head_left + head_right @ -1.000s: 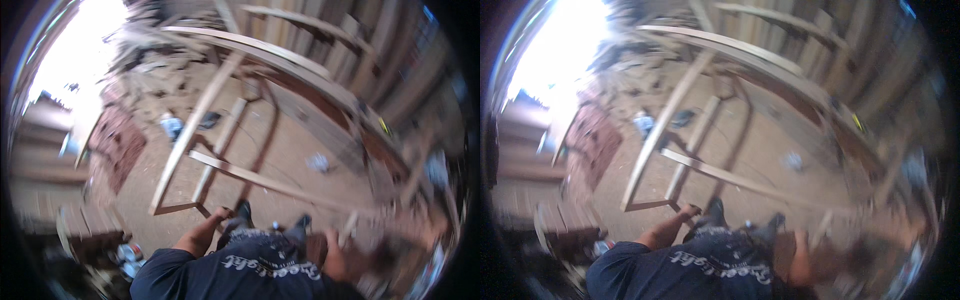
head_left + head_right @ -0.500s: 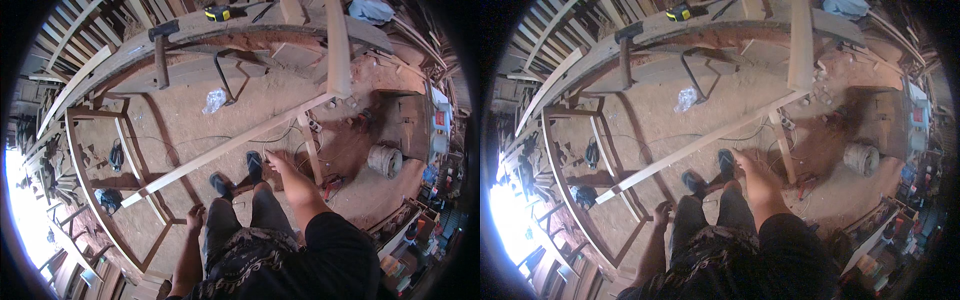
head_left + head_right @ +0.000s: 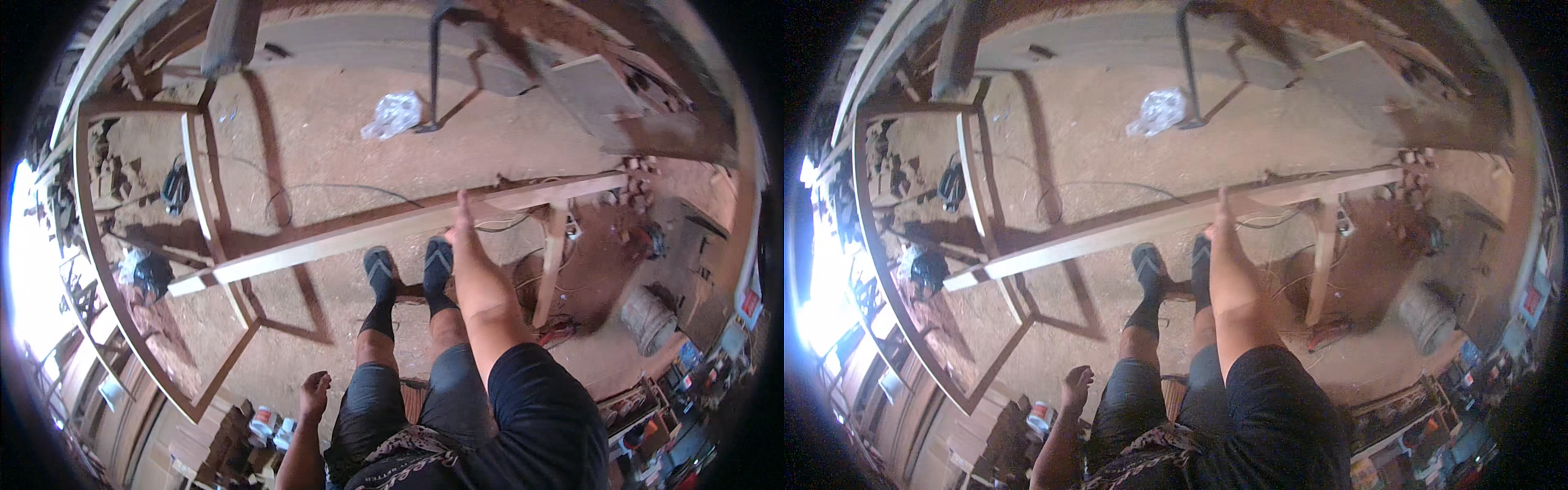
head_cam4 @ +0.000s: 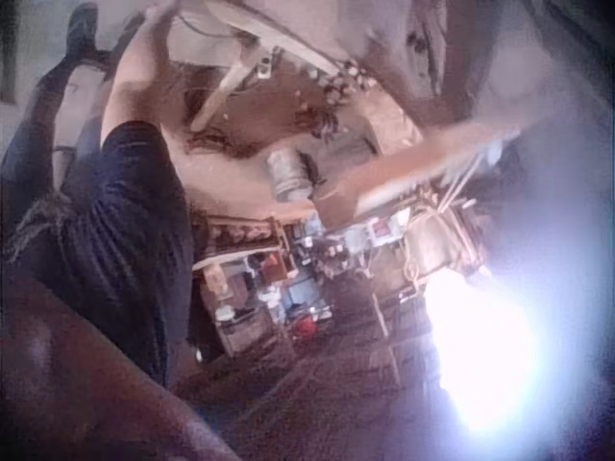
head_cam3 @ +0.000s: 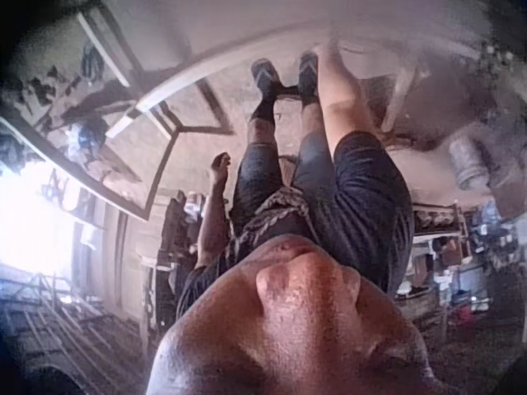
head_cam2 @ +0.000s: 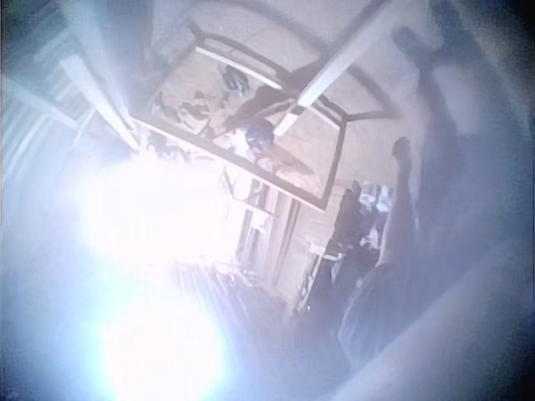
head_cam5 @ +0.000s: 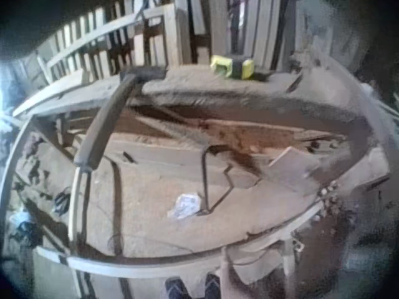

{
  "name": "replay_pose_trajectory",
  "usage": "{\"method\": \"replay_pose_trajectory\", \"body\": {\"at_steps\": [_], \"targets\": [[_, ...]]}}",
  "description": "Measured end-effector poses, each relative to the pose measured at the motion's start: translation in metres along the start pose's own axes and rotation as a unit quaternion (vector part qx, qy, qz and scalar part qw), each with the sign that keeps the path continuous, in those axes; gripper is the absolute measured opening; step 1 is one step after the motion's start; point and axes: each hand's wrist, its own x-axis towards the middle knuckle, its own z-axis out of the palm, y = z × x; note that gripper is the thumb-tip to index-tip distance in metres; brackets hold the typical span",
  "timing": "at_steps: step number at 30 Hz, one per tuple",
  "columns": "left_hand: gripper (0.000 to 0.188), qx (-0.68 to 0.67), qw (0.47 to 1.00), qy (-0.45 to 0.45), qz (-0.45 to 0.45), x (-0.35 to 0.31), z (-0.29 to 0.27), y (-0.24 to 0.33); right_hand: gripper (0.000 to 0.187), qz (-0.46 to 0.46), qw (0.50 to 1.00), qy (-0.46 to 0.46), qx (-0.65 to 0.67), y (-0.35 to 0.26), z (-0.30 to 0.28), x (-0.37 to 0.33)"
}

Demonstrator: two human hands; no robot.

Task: The person assembles a wooden frame by hammering nails into joints, using a crowbar to pry and align pieces, and sanding edges with a sanding block. The person also handles a plastic bag and a white bucket while working in a cluttered workshop.

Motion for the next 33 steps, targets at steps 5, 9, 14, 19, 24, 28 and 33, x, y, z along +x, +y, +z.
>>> {"method": "replay_pose_trajectory", "body": {"at_steps": [5, 9, 14, 19, 24, 28, 33], "targets": [[0.041, -0.036, 0.999, 0.031, -0.024, 0.008, -0.001, -0.028, 0.068, -0.067, 0.984, 0.092, 0.137, 0.019, 0.035, -0.009], [0.046, -0.068, 0.997, 0.044, -0.011, 0.03, -0.025, -0.021, 0.052, -0.111, 0.967, 0.085, 0.212, 0.018, 0.007, -0.023], [0.078, -0.258, 0.963, 0.07, -0.03, 0.051, -0.044, 0.034, 0.054, -0.161, 0.964, 0.024, 0.209, 0.024, -0.076, -0.075], [0.082, -0.38, 0.918, 0.077, -0.082, 0.074, -0.06, 0.052, 0.051, -0.263, 0.936, -0.103, 0.208, 0.021, -0.16, -0.169], [0.096, -0.201, 0.974, 0.073, -0.076, 0.047, -0.045, 0.07, 0.071, -0.257, 0.937, -0.11, 0.21, -0.001, -0.256, -0.255], [0.123, -0.38, 0.911, 0.096, -0.129, 0.009, -0.018, 0.104, 0.088, -0.299, 0.938, 0.03, 0.172, -0.021, -0.317, -0.322], [0.1, -0.554, 0.823, 0.123, 0.023, -0.048, -0.025, 0.122, 0.082, -0.346, 0.929, -0.008, 0.13, -0.055, -0.369, -0.359]]}}
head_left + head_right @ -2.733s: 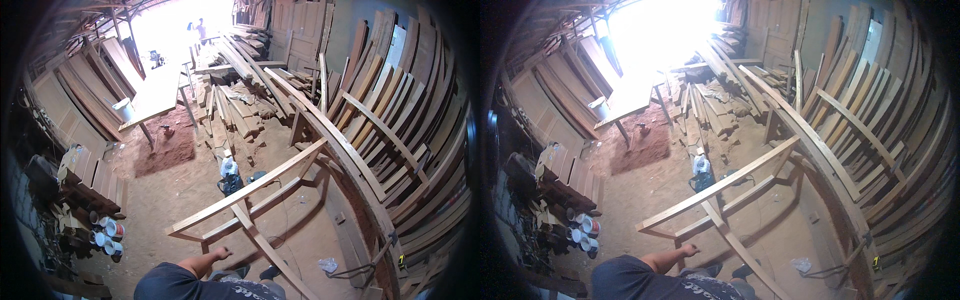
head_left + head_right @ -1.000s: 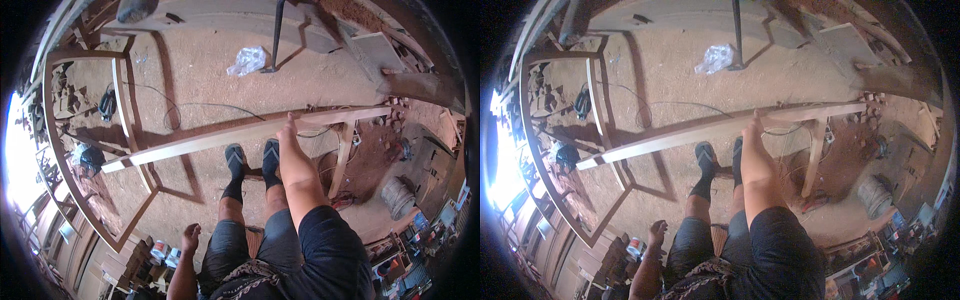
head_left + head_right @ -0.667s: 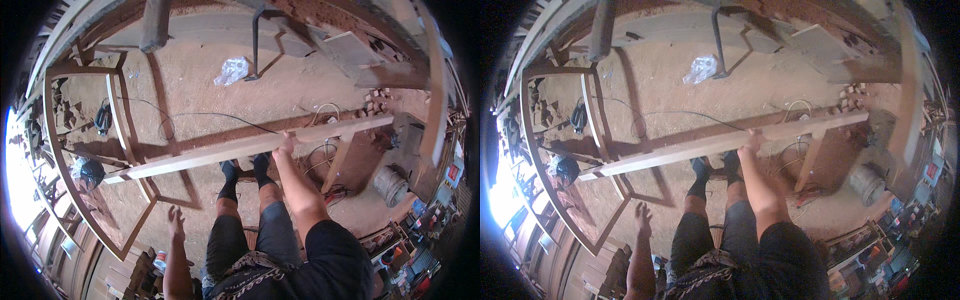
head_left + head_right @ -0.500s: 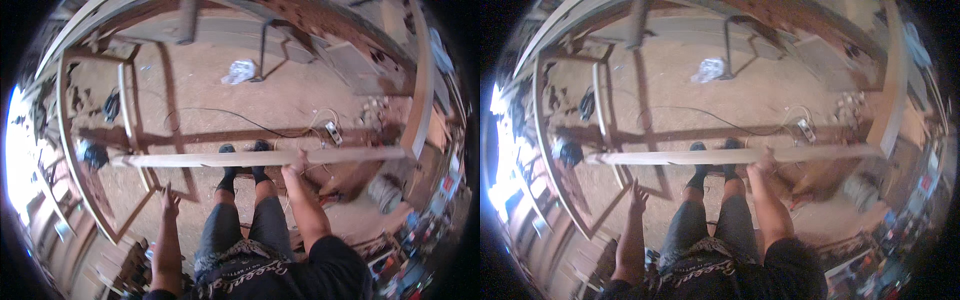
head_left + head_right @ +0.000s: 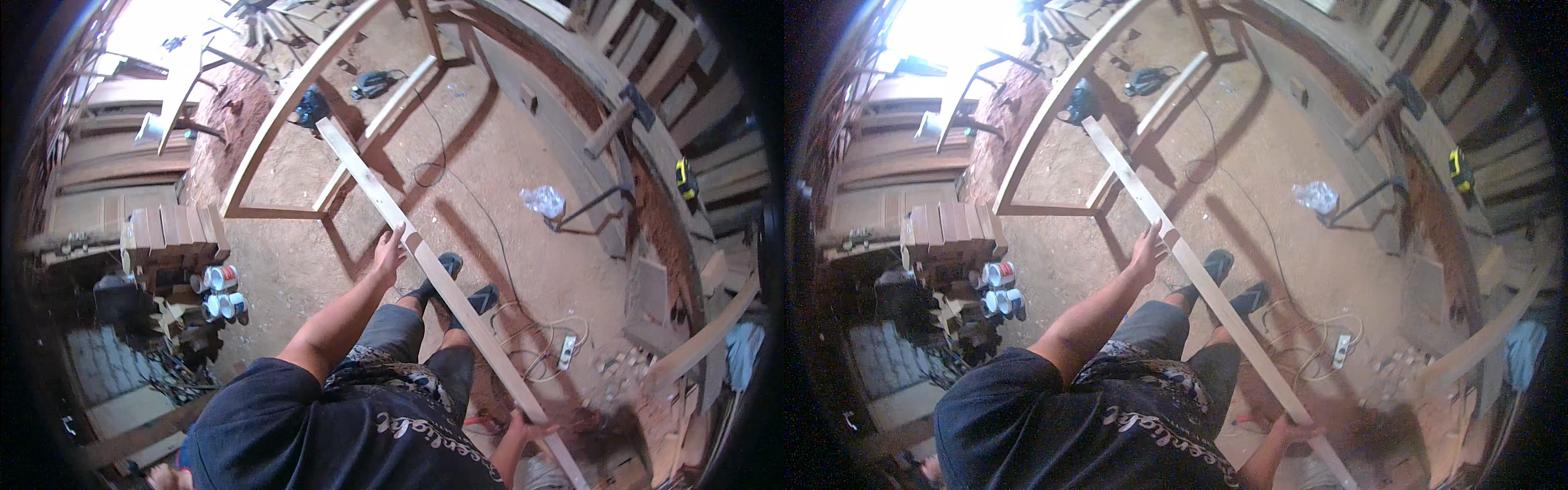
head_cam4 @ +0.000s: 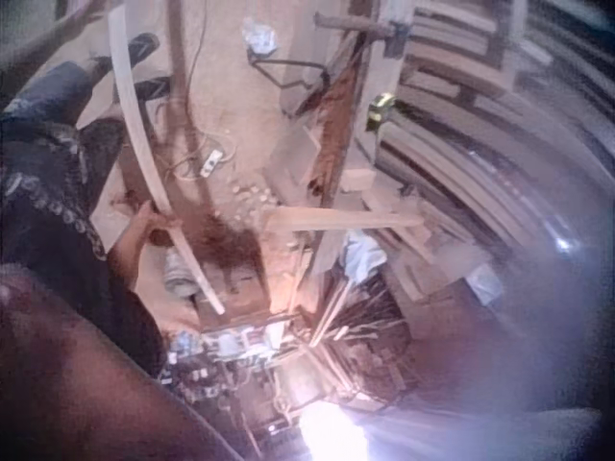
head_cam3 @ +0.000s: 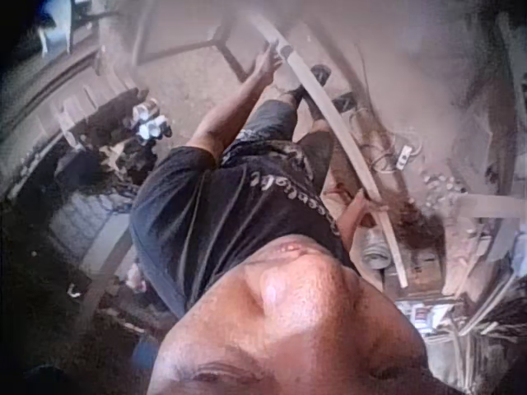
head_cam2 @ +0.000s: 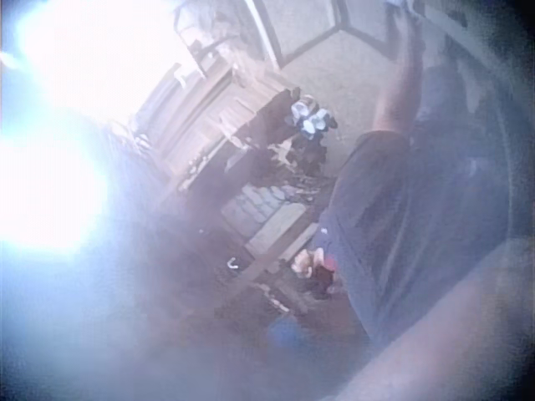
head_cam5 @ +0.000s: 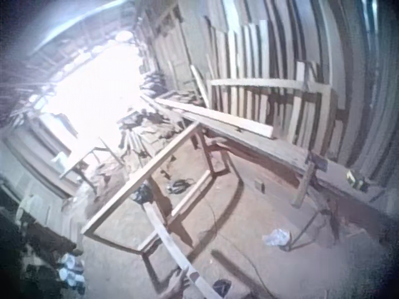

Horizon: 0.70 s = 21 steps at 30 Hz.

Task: The person assembles a wooden frame by hammering nails into joints, using a crowbar to pry and align pieces, and sanding edges with a sanding block. The person also handles a plastic bag and a white bucket while working in a cluttered workshop.

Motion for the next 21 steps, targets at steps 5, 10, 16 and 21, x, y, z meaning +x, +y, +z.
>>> {"method": "replay_pose_trajectory", "body": {"at_steps": [5, 10, 16, 21], "targets": [[0.061, -0.132, 0.983, 0.036, 0.126, -0.002, -0.022, 0.048, 0.069, 0.071, 0.99, -0.102, 0.07, -0.044, 0.011, -0.026], [0.045, -0.161, 0.967, -0.009, 0.196, -0.039, -0.084, 0.126, 0.066, 0.126, 0.945, -0.222, 0.207, -0.062, 0.018, -0.083], [0.063, -0.215, 0.949, -0.06, 0.222, -0.001, -0.229, 0.183, 0.061, 0.117, 0.96, -0.195, 0.162, -0.048, 0.098, -0.177], [0.097, -0.211, 0.941, -0.003, 0.264, -0.026, -0.27, 0.187, 0.061, 0.154, 0.95, -0.177, 0.205, -0.039, 0.118, -0.221]]}}
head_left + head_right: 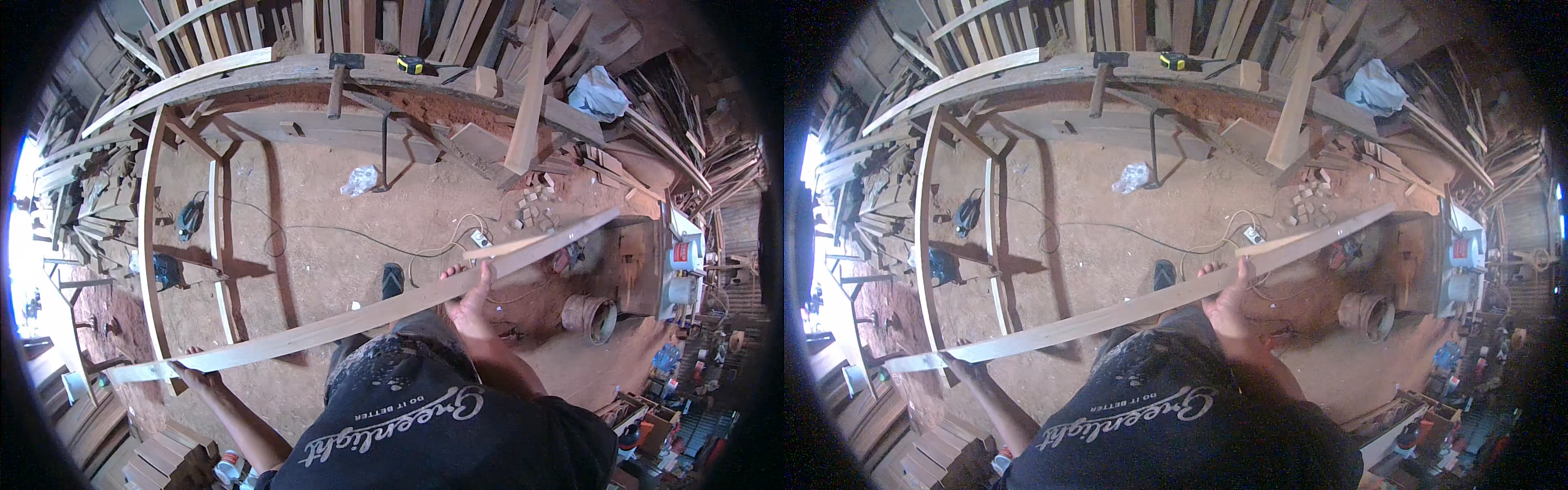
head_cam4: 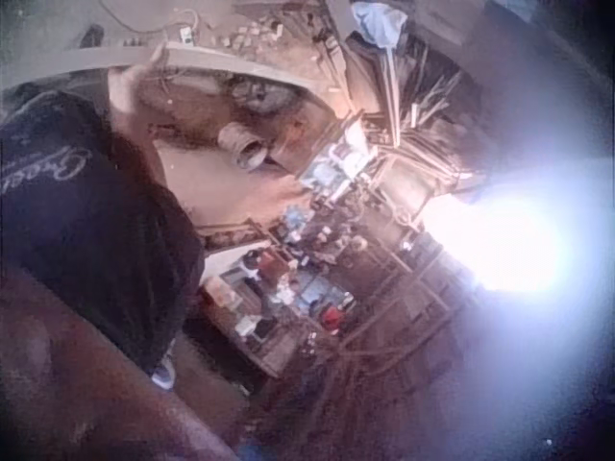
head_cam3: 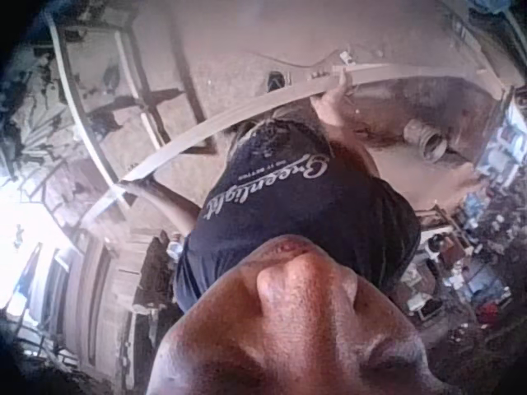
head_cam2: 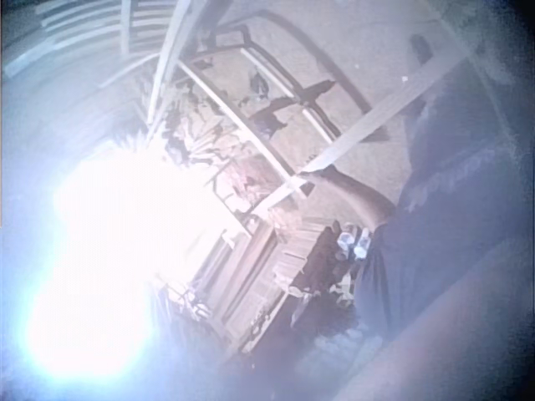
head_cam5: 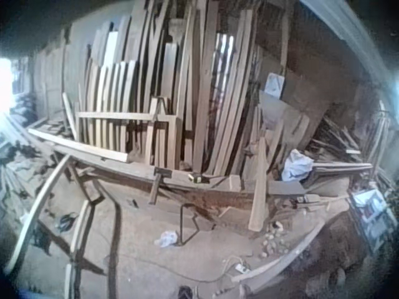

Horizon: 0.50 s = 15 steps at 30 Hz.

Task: The person assembles a wooden frame by hammering nails into joints, using a crowbar to pry and align pieces, and sanding edges with a sanding block. The person also handles a plastic bag and a white bucket while working in a cluttered workshop.

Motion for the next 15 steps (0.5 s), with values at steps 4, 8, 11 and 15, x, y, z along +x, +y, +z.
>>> {"method": "replay_pose_trajectory", "body": {"at_steps": [4, 8, 11, 15], "targets": [[0.099, -0.095, 0.993, 0.035, -0.063, 0.016, -0.051, 0.01, 0.064, -0.015, 0.999, -0.038, -0.014, 0.015, 0.033, -0.02], [0.097, -0.11, 0.99, 0.057, -0.07, 0.0, -0.088, 0.001, 0.065, -0.011, 0.996, -0.083, -0.024, 0.018, 0.019, -0.021], [0.092, -0.101, 0.99, 0.084, -0.059, -0.021, -0.1, -0.006, 0.066, -0.001, 0.997, -0.06, -0.038, 0.029, 0.005, -0.017], [0.092, -0.087, 0.986, 0.125, -0.062, -0.033, -0.122, -0.027, 0.067, 0.016, 0.997, 0.019, -0.067, 0.045, -0.018, -0.004]]}}
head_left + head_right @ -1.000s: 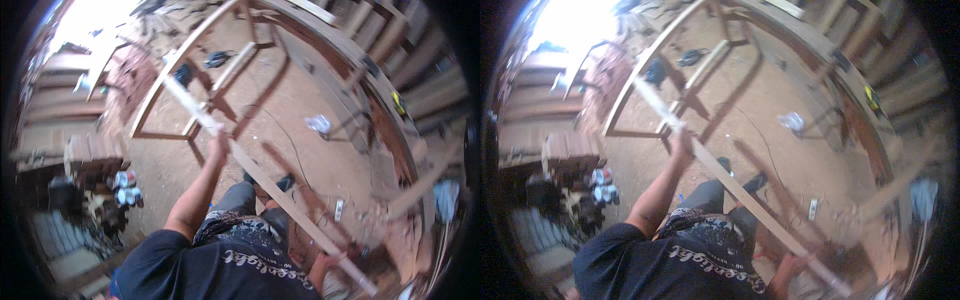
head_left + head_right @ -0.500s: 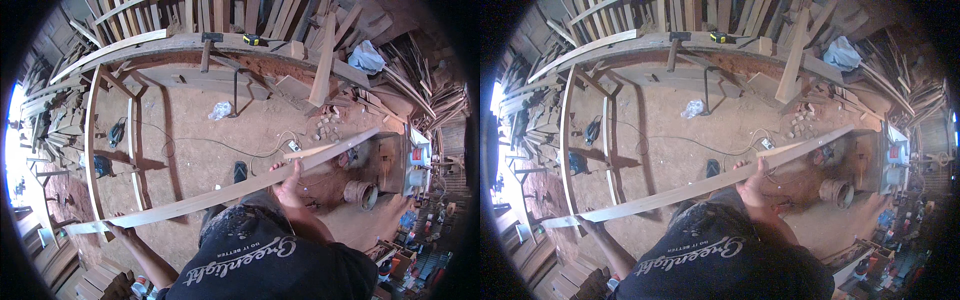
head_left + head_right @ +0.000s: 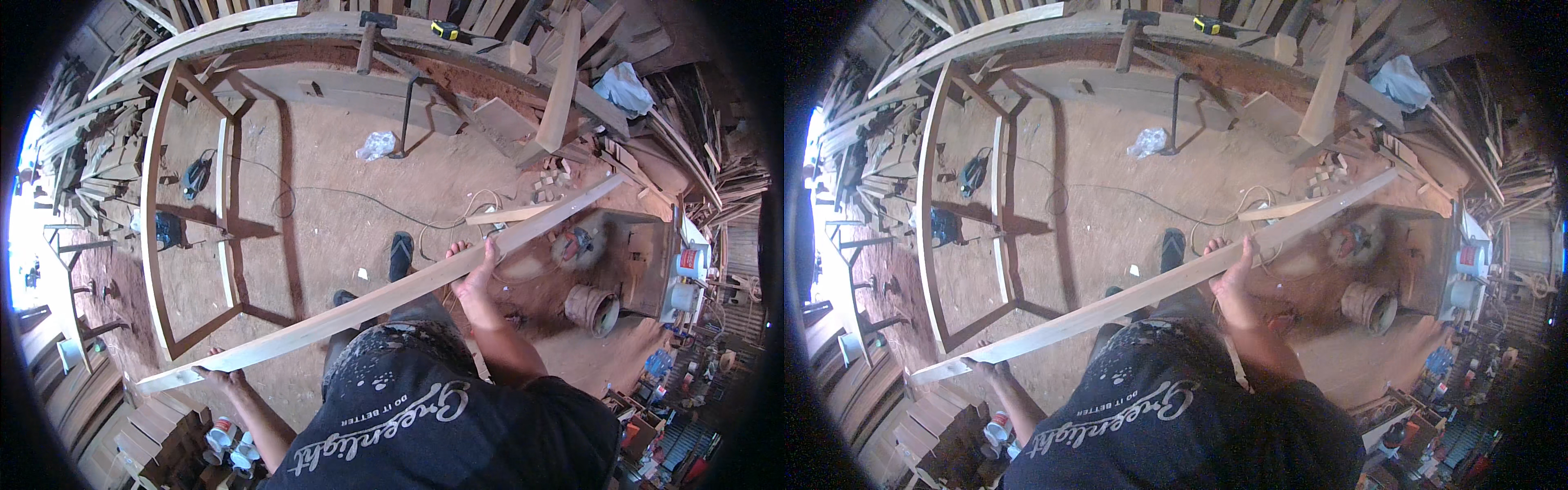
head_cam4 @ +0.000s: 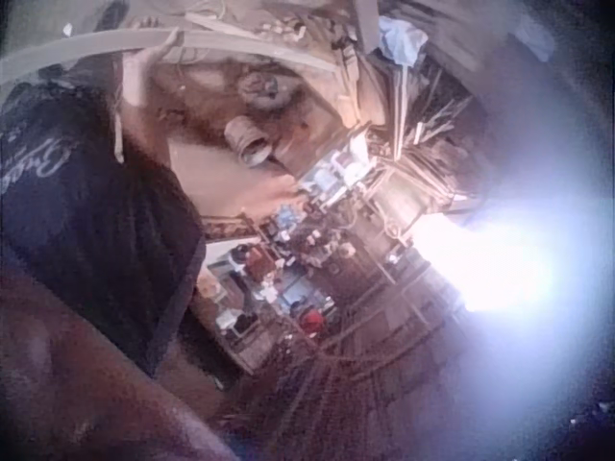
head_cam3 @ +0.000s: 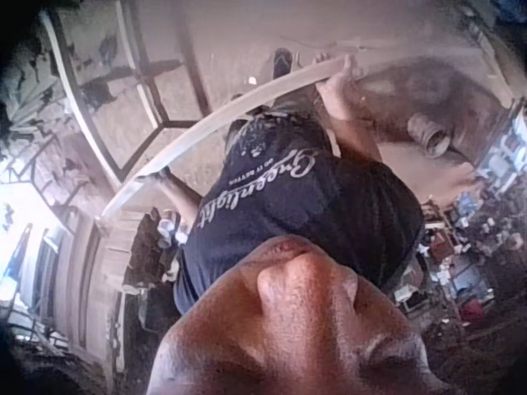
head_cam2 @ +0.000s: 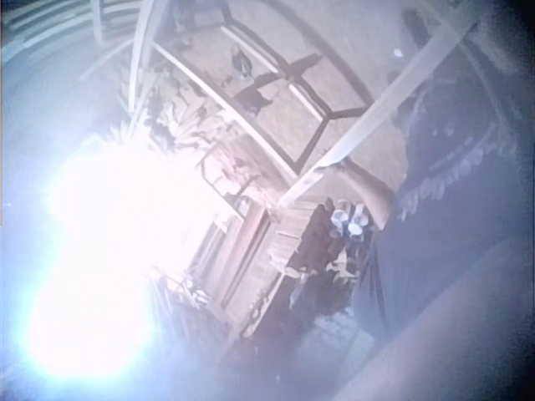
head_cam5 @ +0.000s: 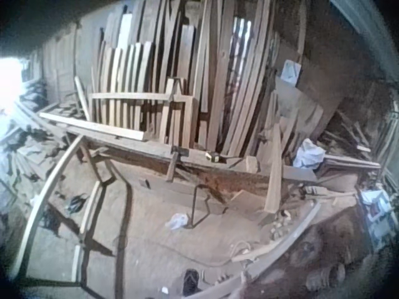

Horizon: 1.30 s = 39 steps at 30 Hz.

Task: The person assembles a wooden frame by hammering nails into joints, using a crowbar to pry and align pieces, and sanding edges with a sanding block. The person also handles a plastic bag and a white bucket while working in a cluttered workshop.

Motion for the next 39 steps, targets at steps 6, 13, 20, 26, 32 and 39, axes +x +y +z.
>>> {"method": "replay_pose_trajectory", "body": {"at_steps": [6, 13, 20, 26, 32, 39], "targets": [[0.082, 0.059, 0.998, -0.014, -0.006, -0.004, -0.017, -0.043, 0.072, -0.005, 1.0, 0.012, -0.003, 0.004, -0.033, 0.03], [0.075, 0.021, 0.999, -0.005, -0.038, -0.033, 0.031, -0.056, 0.084, -0.02, 1.0, -0.012, -0.002, -0.023, -0.018, 0.065], [0.103, 0.058, 0.997, 0.018, 0.046, -0.029, 0.002, -0.048, 0.076, 0.043, 0.998, -0.038, -0.012, 0.02, -0.009, 0.081], [0.093, 0.04, 0.998, 0.026, 0.05, -0.023, -0.042, -0.022, 0.082, 0.074, 0.994, -0.073, -0.045, 0.038, 0.006, 0.055], [0.081, -0.015, 0.998, 0.047, 0.024, 0.005, -0.064, -0.035, 0.087, 0.053, 0.993, -0.086, -0.065, 0.049, 0.015, 0.057], [0.045, -0.194, 0.98, -0.047, -0.016, 0.053, -0.085, -0.048, 0.078, 0.095, 0.946, -0.201, -0.236, 0.05, -0.001, 0.077]]}}
